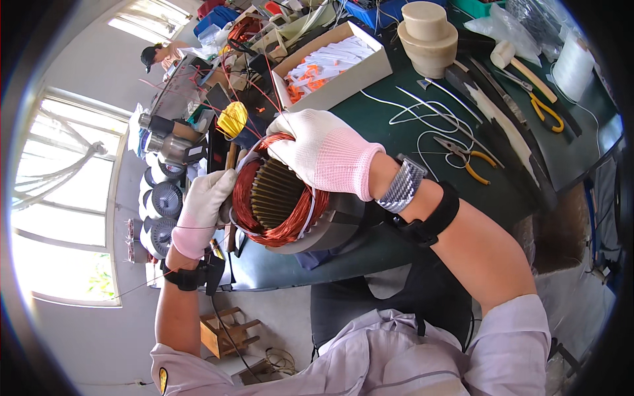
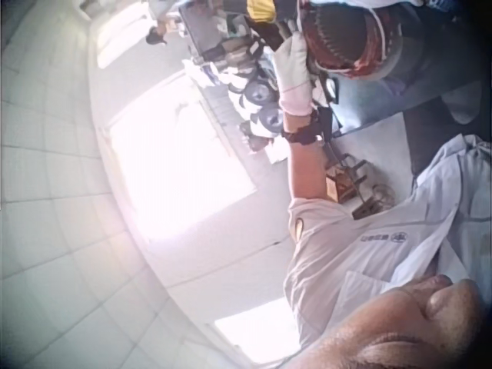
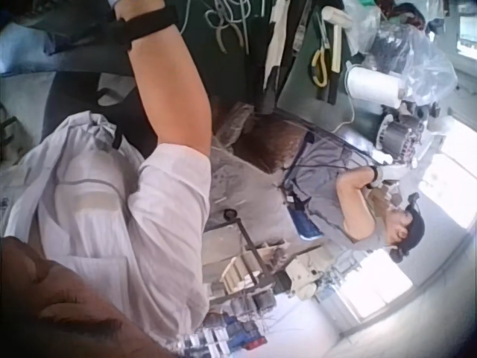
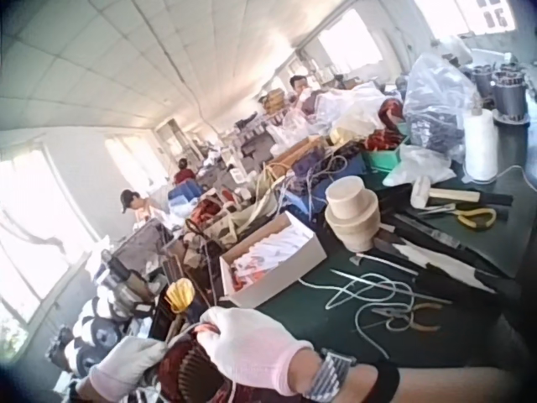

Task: Assembling a motor stator by inserting and securing copper windings using tools like a rubber mallet and wire cutters.

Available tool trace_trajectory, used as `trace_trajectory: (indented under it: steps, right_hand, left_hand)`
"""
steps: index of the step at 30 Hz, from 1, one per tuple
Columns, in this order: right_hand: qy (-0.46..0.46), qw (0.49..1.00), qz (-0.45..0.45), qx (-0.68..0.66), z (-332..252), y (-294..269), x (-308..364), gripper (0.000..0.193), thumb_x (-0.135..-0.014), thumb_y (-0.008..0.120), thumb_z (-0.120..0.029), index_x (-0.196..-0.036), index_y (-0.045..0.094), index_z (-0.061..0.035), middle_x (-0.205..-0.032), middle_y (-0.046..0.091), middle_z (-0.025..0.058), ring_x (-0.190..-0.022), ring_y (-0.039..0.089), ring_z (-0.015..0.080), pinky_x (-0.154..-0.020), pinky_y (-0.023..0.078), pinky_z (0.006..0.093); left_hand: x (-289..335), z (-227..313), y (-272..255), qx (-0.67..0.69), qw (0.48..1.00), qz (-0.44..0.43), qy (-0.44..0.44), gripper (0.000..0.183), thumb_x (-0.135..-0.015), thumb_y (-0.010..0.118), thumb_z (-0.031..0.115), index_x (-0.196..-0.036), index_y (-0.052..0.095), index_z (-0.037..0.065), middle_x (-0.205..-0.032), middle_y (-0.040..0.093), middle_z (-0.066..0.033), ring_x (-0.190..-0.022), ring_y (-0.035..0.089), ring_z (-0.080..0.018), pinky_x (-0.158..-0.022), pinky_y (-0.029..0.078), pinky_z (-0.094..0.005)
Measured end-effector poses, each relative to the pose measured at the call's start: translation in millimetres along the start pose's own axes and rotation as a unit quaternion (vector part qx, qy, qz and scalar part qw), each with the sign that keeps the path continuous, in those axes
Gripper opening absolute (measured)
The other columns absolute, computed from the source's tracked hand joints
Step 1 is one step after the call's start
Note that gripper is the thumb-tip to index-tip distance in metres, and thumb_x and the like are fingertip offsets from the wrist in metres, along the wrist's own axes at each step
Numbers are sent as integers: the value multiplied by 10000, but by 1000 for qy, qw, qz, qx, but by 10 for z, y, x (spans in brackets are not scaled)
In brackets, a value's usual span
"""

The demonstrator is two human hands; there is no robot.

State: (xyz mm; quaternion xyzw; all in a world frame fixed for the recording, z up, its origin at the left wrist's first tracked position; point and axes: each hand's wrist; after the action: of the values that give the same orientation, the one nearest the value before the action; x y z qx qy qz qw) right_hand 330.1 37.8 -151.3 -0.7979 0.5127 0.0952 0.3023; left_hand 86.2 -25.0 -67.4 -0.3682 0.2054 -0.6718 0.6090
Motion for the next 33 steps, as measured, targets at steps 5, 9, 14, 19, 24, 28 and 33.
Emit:
trace_trajectory:
  steps: [5, 9, 14, 19, 24, 28, 33]
  right_hand:
    - [48, 998, 43, -23, 5, 55, 1, 272, -1002, 621, -235, -1041, 719, 15, -884, 722, 227, -840, 711, 393, -783, 552, 439]
    - [80, 996, 19, -16, -47, 23, -33, 274, -994, 617, -229, -1008, 724, 24, -918, 727, 240, -878, 714, 399, -810, 552, 440]
    - [78, 996, 23, -41, -6, 47, -24, 276, -995, 619, -232, -1001, 726, 22, -925, 728, 237, -894, 713, 399, -822, 552, 437]
    - [-32, 999, 26, 35, 90, 69, -41, 272, -1008, 613, -229, -996, 729, 16, -916, 724, 230, -889, 709, 400, -829, 555, 438]
    - [-12, 1000, 13, 26, 87, 54, -72, 263, -1009, 621, -222, -990, 732, 16, -917, 721, 226, -901, 708, 398, -837, 558, 440]
    - [37, 999, 13, -15, 90, 91, -101, 263, -1006, 630, -221, -996, 733, 20, -907, 718, 230, -908, 709, 394, -831, 560, 442]
    - [-65, 995, -3, 82, 96, 49, -108, 236, -992, 662, -203, -1026, 737, 18, -932, 726, 218, -910, 712, 385, -834, 571, 436]
  left_hand:
    - [-83, 40, -104, -46, 998, -35, 23, 534, -1068, 576, 532, -848, 663, 52, -604, 546, 51, -466, 473, -15, -428, 341, -194]
    - [-54, 95, 1, -37, 999, 4, 21, 520, -1060, 596, 530, -850, 660, 59, -610, 540, 62, -468, 455, -5, -426, 319, -189]
    - [-39, -88, 53, 11, 999, 43, 32, 524, -1037, 631, 558, -849, 655, 70, -612, 511, 88, -460, 415, 8, -415, 278, -187]
    - [6, -145, -30, 66, 998, -6, -2, 567, -1032, 613, 601, -804, 614, 82, -580, 495, 76, -446, 395, -2, -412, 264, -198]
    - [-54, -155, -95, 46, 998, -50, 2, 595, -1028, 599, 629, -796, 602, 82, -545, 485, 59, -425, 378, -15, -404, 250, -210]
    - [-61, -108, -59, 43, 998, -40, -5, 580, -1048, 582, 603, -815, 616, 73, -551, 487, 61, -421, 379, -19, -403, 254, -215]
    - [-44, -112, -8, 38, 999, -8, -6, 550, -1076, 566, 548, -832, 631, 59, -561, 508, 57, -425, 410, -18, -401, 272, -209]
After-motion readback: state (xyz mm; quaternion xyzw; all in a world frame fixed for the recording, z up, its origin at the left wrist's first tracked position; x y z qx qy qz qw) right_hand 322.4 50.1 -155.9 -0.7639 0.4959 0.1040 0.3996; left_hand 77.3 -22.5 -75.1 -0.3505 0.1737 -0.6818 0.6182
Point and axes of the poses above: each hand's wrist, its own x-axis away from the middle knuckle, its own y-axis out of the palm, z = x × y
